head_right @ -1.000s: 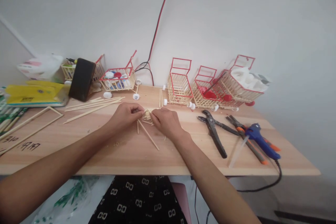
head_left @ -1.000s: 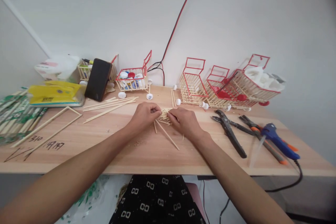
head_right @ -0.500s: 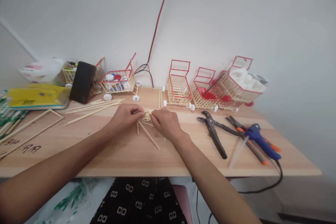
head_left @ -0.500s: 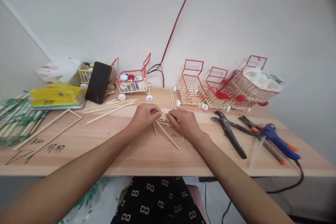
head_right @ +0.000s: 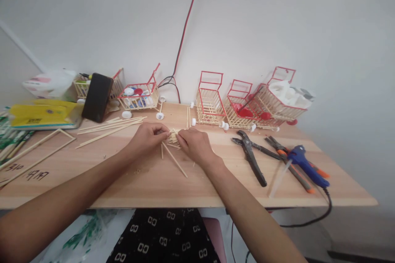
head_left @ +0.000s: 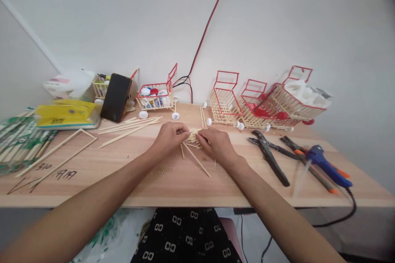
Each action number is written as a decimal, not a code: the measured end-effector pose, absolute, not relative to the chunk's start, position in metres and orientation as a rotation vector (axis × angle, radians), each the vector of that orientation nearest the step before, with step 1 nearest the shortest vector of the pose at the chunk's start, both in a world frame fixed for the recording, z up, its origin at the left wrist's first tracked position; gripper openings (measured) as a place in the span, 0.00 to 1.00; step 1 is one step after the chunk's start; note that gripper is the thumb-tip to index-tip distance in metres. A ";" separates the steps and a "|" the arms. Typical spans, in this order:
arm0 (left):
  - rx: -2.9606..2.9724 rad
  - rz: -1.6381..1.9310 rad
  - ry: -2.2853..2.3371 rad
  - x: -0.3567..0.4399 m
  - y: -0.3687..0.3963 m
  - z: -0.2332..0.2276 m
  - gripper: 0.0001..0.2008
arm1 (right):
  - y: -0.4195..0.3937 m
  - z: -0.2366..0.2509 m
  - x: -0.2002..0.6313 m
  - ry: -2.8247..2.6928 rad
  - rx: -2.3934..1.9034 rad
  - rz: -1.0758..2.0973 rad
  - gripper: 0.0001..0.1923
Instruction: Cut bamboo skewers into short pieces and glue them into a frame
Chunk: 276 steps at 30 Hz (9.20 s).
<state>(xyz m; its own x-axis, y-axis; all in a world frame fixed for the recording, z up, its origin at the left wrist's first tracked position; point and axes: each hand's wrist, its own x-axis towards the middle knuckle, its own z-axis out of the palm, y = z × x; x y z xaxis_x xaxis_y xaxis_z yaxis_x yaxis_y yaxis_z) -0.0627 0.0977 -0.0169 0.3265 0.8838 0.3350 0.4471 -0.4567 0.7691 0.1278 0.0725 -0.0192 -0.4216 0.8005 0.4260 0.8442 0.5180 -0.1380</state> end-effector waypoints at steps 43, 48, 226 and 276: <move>2.103 0.951 1.195 -0.065 0.097 -0.014 0.07 | 0.072 -0.018 0.130 -2.311 -1.411 -0.054 0.09; 2.134 0.956 1.210 -0.065 0.097 -0.014 0.07 | 0.073 -0.019 0.131 -2.360 -1.391 -0.072 0.10; 2.121 0.947 1.287 -0.064 0.096 -0.010 0.07 | 0.074 -0.020 0.133 -2.320 -1.278 0.037 0.08; 2.115 0.966 1.311 -0.062 0.095 -0.009 0.07 | 0.071 -0.017 0.130 -2.347 -1.317 0.002 0.08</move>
